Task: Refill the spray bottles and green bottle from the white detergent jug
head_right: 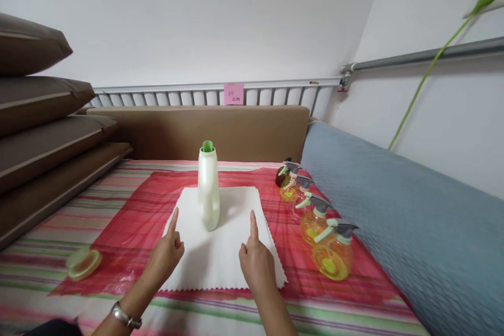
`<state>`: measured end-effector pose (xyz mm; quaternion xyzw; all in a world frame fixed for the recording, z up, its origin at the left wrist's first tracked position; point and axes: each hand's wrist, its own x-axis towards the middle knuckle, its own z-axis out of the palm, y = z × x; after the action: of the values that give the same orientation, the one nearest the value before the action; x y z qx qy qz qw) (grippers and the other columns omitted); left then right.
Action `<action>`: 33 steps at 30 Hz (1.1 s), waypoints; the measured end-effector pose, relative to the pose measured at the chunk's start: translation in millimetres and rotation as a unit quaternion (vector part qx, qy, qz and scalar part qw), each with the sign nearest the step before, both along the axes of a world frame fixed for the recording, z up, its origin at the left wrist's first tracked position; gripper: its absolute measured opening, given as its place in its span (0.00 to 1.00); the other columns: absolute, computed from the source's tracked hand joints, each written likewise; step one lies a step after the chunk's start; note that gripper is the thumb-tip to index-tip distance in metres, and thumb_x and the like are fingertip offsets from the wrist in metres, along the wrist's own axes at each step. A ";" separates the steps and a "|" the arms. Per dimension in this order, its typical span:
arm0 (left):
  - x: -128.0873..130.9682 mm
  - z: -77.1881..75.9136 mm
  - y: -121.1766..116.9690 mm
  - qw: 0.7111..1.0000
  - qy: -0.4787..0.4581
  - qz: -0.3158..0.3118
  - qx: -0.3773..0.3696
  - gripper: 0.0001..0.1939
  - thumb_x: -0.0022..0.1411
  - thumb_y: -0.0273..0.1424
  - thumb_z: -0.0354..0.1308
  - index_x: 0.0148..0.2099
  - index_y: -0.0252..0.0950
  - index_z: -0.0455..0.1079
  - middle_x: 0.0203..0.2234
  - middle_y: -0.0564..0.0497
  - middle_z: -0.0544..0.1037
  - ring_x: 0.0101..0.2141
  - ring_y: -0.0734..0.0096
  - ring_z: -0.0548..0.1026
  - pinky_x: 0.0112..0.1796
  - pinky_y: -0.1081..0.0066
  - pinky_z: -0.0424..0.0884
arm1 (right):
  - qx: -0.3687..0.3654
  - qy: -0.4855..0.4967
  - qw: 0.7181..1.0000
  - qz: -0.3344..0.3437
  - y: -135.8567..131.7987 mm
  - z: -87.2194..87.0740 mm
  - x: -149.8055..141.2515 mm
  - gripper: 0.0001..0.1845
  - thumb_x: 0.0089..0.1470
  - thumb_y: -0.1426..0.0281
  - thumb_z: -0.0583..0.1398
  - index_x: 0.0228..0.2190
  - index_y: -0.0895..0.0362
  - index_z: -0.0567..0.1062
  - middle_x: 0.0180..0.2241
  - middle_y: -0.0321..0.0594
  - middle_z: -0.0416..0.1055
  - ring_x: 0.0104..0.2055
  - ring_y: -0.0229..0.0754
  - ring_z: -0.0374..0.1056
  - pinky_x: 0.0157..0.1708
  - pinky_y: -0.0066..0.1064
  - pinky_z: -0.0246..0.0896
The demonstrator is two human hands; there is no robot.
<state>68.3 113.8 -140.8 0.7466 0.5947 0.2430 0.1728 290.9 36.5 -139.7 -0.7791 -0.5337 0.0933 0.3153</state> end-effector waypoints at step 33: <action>-5.3 -19.3 7.4 0.997 -0.034 -0.036 0.056 0.37 0.61 0.32 0.42 0.65 0.35 0.24 0.17 0.62 0.58 0.19 0.71 0.64 0.24 0.75 0.56 | 0.016 0.015 1.000 0.001 1.3 -8.6 -4.1 0.36 0.55 0.75 0.47 0.61 0.60 0.36 0.19 0.30 0.63 0.23 0.43 0.64 0.24 0.29 0.49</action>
<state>63.0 121.1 -160.1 0.7673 0.5469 0.2944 0.1597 286.8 37.9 -148.2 -0.7716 -0.5313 0.0969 0.3361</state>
